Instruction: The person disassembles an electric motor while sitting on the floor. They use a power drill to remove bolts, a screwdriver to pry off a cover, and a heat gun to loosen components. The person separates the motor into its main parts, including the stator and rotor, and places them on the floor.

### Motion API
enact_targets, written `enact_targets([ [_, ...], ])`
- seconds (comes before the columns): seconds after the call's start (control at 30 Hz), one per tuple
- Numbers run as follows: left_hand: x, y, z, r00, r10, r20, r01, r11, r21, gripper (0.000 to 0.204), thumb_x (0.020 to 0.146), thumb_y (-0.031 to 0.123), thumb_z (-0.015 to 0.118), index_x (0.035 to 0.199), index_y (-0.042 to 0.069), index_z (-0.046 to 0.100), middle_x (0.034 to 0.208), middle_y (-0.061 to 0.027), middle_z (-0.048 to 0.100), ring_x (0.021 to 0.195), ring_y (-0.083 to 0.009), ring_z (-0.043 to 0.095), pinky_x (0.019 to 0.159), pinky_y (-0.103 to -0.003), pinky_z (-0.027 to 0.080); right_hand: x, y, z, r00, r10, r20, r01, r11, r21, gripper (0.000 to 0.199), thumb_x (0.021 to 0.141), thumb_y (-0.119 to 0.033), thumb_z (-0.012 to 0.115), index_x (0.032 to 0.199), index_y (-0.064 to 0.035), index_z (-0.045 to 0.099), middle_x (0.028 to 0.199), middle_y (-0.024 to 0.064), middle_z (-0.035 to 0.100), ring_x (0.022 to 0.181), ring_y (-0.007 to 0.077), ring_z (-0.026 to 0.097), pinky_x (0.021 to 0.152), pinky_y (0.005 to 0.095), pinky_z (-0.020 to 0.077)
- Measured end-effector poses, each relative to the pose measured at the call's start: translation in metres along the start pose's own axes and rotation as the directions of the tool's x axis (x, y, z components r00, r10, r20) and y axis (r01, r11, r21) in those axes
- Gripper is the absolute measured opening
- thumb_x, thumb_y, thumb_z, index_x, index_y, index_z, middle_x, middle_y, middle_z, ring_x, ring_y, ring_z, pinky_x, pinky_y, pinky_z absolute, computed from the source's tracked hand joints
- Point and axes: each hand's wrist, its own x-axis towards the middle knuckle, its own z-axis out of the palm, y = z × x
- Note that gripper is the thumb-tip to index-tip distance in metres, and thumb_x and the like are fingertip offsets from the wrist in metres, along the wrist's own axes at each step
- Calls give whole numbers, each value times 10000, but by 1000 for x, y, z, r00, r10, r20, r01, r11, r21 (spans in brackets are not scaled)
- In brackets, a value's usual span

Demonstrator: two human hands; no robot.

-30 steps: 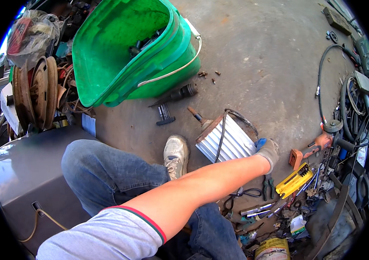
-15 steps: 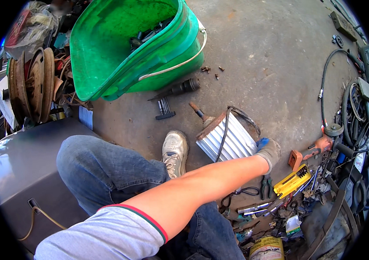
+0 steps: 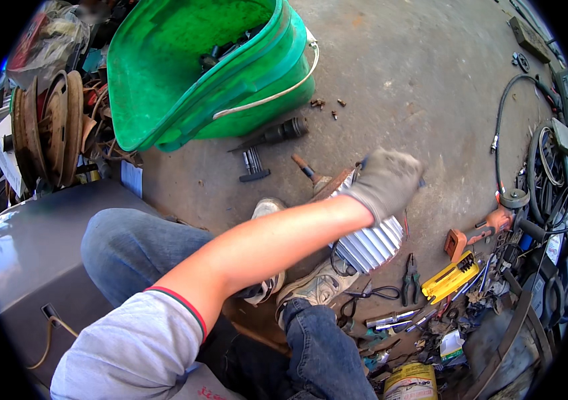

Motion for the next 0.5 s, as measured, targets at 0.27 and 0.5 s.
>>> enact_targets([
  [0.27, 10, -120, -46, 907, -417, -62, 395, 892, -218, 517, 882, 435, 703, 1218, 46, 645, 1056, -108, 720, 951, -254, 693, 821, -374, 523, -8, -6, -34, 980, -194, -41, 170, 930, -326, 411, 914, -343, 669, 1124, 10, 648, 959, 125, 693, 798, 262, 649, 732, 413, 529],
  [0.5, -154, -107, 58, 347, -937, 52, -27, -66, -997, 562, 979, 512, 563, 1243, 15, 564, 1182, -96, 627, 1105, -204, 602, 995, -355, 444, -49, -286, -43, 790, -611, 46, 420, 594, 686, 505, 1024, -394, 522, 1269, 45, 571, 1159, 166, 661, 1030, 262, 659, 893, 356, 524],
])
